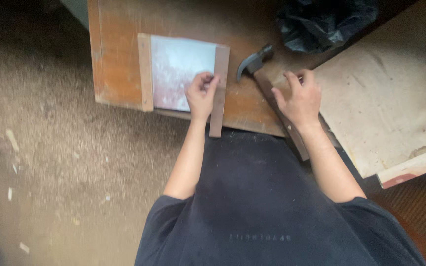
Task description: The person uses a hammer to drive nails into a small wooden frame placed on a workbench. They repeatedly reposition the frame and hammer different sides to secure the nails.
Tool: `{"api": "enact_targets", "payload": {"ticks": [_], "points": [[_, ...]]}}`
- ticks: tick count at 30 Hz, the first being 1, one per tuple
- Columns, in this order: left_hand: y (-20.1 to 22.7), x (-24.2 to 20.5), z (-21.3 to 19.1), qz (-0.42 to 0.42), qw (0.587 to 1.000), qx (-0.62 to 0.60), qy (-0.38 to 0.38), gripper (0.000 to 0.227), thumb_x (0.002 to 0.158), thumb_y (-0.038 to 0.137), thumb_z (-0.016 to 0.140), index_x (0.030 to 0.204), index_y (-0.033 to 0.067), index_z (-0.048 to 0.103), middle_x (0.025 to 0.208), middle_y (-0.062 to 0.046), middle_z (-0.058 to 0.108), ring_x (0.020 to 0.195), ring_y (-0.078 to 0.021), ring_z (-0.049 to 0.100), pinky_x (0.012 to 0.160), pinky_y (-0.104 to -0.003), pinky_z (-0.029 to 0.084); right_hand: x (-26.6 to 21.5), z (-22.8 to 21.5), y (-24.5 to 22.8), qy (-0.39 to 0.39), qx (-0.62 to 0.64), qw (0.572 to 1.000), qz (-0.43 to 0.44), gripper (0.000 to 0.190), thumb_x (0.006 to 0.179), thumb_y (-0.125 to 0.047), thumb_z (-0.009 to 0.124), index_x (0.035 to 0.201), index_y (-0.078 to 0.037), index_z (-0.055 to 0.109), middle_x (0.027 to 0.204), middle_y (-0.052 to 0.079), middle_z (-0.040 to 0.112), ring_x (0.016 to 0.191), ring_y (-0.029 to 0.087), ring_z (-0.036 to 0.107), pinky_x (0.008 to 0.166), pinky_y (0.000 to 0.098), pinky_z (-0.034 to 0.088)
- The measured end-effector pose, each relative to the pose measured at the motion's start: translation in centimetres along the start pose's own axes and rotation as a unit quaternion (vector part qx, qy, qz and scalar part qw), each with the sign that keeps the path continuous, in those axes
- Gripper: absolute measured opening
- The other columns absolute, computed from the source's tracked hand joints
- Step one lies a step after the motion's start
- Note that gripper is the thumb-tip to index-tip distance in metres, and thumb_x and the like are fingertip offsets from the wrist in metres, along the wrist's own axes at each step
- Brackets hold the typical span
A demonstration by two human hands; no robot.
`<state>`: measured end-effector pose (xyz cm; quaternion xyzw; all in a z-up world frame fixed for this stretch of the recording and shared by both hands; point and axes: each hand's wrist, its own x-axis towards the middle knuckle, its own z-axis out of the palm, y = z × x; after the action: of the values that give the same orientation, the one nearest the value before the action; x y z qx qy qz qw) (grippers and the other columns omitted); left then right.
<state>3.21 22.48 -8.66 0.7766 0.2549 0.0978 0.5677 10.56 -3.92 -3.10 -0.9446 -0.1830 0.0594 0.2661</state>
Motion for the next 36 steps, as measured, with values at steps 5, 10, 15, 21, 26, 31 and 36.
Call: {"api": "enact_targets", "payload": {"ticks": [5, 10, 15, 21, 26, 31, 36], "points": [[-0.4, 1.9, 1.2, 0.029, 0.999, 0.007, 0.032, 0.017, 0.089, 0.004, 0.074, 0.106, 0.0054, 0.073, 0.097, -0.003, 0.08, 0.094, -0.0107, 0.076, 0.065, -0.021, 0.047, -2.5, 5.0, 3.1, -0.128, -0.016, 0.991, 0.034, 0.059, 0.076, -0.041, 0.087, 0.117, -0.004, 0.065, 0.104, 0.023, 0.067, 0.094, 0.043, 0.065, 0.079, 0.0523, 0.052], [-1.2, 2.4, 2.9, 0.131, 0.987, 0.056, 0.08, 0.012, 0.097, 0.001, 0.07, 0.108, 0.0047, 0.069, 0.117, -0.009, 0.076, 0.112, -0.0169, 0.072, 0.095, -0.029, 0.053, -5.1, 7.8, 4.4, -0.119, 0.002, 0.99, 0.07, 0.048, 0.089, -0.031, 0.083, 0.12, -0.001, 0.061, 0.105, 0.024, 0.07, 0.094, 0.044, 0.068, 0.08, 0.0524, 0.053], [-2.5, 3.4, 2.5, 0.072, 0.987, -0.142, 0.038, 0.013, 0.103, 0.0, 0.059, 0.116, 0.0012, 0.061, 0.128, -0.015, 0.07, 0.124, -0.0188, 0.066, 0.107, -0.031, 0.051, -7.1, 8.1, 3.1, -0.077, 0.139, 0.977, 0.144, 0.047, 0.089, -0.026, 0.081, 0.123, 0.0, 0.062, 0.096, 0.022, 0.073, 0.086, 0.037, 0.073, 0.077, 0.0452, 0.057], [-2.8, 3.8, 0.6, 0.069, 0.993, -0.092, -0.005, 0.016, 0.097, 0.002, 0.069, 0.113, -0.001, 0.067, 0.114, -0.013, 0.076, 0.104, -0.0141, 0.073, 0.095, -0.029, 0.058, -9.8, 7.4, 0.0, -0.147, 0.427, 0.84, 0.301, 0.045, 0.092, -0.012, 0.074, 0.134, -0.002, 0.06, 0.075, 0.006, 0.061, 0.052, 0.012, 0.051, 0.046, 0.0302, 0.038], [-2.0, 4.9, 1.3, 0.082, 0.994, -0.07, 0.0, 0.015, 0.091, 0.005, 0.076, 0.105, -0.0005, 0.076, 0.095, -0.006, 0.08, 0.088, -0.0117, 0.074, 0.083, -0.027, 0.06, -10.7, 7.0, -0.6, -0.137, 0.467, 0.831, 0.27, 0.032, 0.094, -0.005, 0.068, 0.125, -0.001, 0.063, 0.079, 0.0, 0.066, 0.055, 0.006, 0.057, 0.049, 0.0234, 0.046], [-0.6, 5.6, 2.4, 0.133, 0.987, 0.078, 0.052, 0.015, 0.088, 0.01, 0.08, 0.102, 0.0061, 0.079, 0.095, -0.006, 0.08, 0.088, -0.0209, 0.073, 0.083, -0.032, 0.056, -9.3, 3.8, -1.3, -0.149, 0.418, 0.864, 0.238, 0.023, 0.098, -0.005, 0.065, 0.121, -0.001, 0.069, 0.082, 0.002, 0.068, 0.059, 0.006, 0.061, 0.052, 0.0243, 0.05], [-0.1, 6.0, 3.0, 0.16, 0.975, 0.149, 0.051, 0.011, 0.088, 0.01, 0.078, 0.099, 0.0097, 0.077, 0.096, -0.006, 0.079, 0.087, -0.0257, 0.071, 0.081, -0.036, 0.053, -6.1, 1.1, -0.7, -0.136, 0.46, 0.852, 0.209, 0.037, 0.093, -0.006, 0.062, 0.13, -0.005, 0.061, 0.1, -0.004, 0.075, 0.058, 0.004, 0.059, 0.051, 0.0215, 0.05]]}}
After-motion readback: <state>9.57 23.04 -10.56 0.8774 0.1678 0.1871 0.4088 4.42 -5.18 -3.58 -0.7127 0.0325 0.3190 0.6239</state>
